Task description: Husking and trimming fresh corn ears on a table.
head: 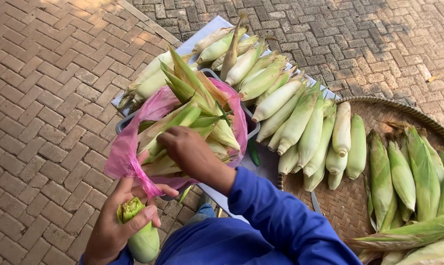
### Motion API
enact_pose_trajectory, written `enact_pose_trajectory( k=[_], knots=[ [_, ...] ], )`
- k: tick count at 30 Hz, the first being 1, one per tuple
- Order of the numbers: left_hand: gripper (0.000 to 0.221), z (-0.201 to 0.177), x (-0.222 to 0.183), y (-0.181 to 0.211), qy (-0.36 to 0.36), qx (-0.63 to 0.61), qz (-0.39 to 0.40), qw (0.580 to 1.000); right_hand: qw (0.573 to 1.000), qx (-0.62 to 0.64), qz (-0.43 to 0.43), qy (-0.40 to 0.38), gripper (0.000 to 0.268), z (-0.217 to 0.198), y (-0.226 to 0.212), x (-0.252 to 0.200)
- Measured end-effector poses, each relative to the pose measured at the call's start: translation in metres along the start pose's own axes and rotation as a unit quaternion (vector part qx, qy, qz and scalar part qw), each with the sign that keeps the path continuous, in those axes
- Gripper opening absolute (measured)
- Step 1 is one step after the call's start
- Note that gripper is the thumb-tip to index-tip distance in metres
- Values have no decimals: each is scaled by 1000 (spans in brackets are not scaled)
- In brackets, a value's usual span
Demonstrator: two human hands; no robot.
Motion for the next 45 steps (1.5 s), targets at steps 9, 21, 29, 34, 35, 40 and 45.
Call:
enact_pose_trajectory(
  k=[9,21,29,34,35,40,45],
  knots=[
    [57,-34,-52,-7,123,140,-9,982,974,117,-46,-190,42,35,9,17],
    [31,124,75,-5,71,-196,204,957,970,238,27,44,75,-137,-75,-142],
    [56,212,155,-106,-140,-330,-60,932,589,768,166,188,78,-104,3,-282],
    [70,233,167,-141,-174,-340,-135,914,688,571,348,281,60,-132,-12,-308],
    [70,233,169,-147,-179,-338,-135,914,689,569,345,285,60,-129,-9,-315],
    [78,240,163,-155,-252,-240,-133,928,876,-13,355,325,64,-141,-19,-333],
    [87,237,153,-150,-214,-228,-167,935,866,171,329,336,59,-132,-5,-341]
  ],
)
Point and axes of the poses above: each hand's wrist, its own x-axis towards the middle knuckle, its own z-axis out of the palm, y = z × x, the point moved 2 cm from there along x, towards the middle knuckle, and after that the axes turned 5 degrees about -y, right-handed, at the moved point
